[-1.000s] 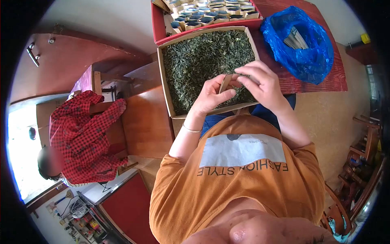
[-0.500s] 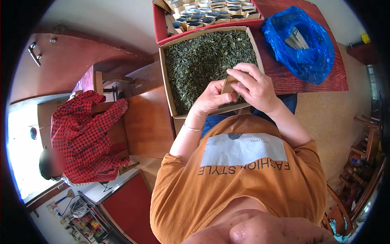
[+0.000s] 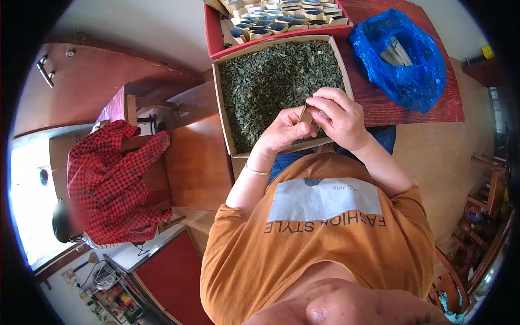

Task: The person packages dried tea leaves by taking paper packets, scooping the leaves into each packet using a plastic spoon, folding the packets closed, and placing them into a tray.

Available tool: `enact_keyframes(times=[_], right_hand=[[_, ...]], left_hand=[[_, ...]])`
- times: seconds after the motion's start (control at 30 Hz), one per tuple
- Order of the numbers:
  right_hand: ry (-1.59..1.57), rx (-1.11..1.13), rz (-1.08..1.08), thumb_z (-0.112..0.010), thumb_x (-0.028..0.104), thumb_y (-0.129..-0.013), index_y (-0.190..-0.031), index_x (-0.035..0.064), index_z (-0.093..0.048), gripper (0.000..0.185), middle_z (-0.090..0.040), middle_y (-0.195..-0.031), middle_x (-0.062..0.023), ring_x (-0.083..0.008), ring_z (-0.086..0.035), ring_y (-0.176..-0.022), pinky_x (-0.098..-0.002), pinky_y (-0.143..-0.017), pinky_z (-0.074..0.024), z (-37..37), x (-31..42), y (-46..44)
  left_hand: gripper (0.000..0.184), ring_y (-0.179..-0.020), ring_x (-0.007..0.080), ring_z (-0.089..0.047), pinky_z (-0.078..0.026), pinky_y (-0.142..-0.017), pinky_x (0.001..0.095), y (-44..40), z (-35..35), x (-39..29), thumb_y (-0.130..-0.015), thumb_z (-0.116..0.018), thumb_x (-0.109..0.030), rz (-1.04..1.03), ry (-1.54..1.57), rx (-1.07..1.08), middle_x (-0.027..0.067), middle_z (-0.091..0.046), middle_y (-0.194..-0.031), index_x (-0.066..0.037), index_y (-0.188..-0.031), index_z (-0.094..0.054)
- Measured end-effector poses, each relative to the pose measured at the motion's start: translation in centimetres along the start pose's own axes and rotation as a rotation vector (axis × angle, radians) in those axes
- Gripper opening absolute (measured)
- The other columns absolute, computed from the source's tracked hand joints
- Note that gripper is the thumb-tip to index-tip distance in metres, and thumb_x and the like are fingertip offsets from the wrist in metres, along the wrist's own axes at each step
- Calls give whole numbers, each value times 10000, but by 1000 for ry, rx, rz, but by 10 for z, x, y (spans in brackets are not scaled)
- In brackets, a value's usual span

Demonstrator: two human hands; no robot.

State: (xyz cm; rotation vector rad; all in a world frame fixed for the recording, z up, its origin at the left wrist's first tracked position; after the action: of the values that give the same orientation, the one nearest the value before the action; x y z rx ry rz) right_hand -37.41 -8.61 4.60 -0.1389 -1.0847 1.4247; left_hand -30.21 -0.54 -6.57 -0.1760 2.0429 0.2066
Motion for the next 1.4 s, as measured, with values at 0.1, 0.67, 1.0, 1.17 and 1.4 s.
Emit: enact_keyframes(times=[0.1, 0.67, 1.0, 1.17, 1.4], right_hand=[[-1, -18, 17, -801, -40, -720, -1073, 103, -725, 389, -677, -1059, -63, -255, -716, -884, -356, -698, -599, 0, 1, 1], [-33, -10, 2, -813, 10, -775, -1062, 94, -731, 310, -675, -1014, -69, -248, -708, -832, -354, -656, -589, -3, -1, 0], [-36, 25, -84, -773, 7, -819, -964, 66, -665, 191, -666, -989, -93, -240, -684, -740, -339, -625, -566, -6, -12, 0], [-125, -77, -185, -737, 7, -890, -987, 33, -660, 126, -664, -1012, -69, -108, -633, -760, -245, -655, -503, 15, -40, -3], [-656, 239, -593, -773, 74, -903, -1113, 17, -683, 235, -663, -1022, -20, -22, -538, -681, -184, -603, -419, -18, -64, 22]], left_hand=[[638, -854, 125, -613, -494, -762, 272, 0, 1, 3, -814, -810, -614, 11, 16, 5, 50, -676, -924, -27, -1041, -703], [579, -898, 129, -613, -496, -775, 268, 2, 6, 13, -871, -768, -587, 29, -8, 40, 26, -666, -991, -44, -1059, -696], [483, -890, 114, -610, -502, -797, 267, -1, -6, -4, -930, -748, -503, -37, -57, 53, 28, -681, -959, -37, -1051, -706], [334, -910, 94, -636, -514, -825, 263, -7, 9, -5, -1028, -665, -303, -86, -265, -155, 32, -723, -993, -5, -1172, -708], [288, -902, 78, -639, -522, -806, 254, -2, 23, -5, -1052, -630, -252, -155, -204, -248, 27, -736, -1013, -16, -1196, -710]])
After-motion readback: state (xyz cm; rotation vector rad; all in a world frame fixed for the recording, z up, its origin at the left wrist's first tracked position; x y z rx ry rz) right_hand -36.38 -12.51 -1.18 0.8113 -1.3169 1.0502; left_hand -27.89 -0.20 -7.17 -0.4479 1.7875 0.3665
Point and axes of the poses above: each hand's wrist, its own y-axis away from the middle knuckle, its own z-axis out of the back of the hand, x = y × z, the point moved 10 cm from there along -y, towards the middle knuckle
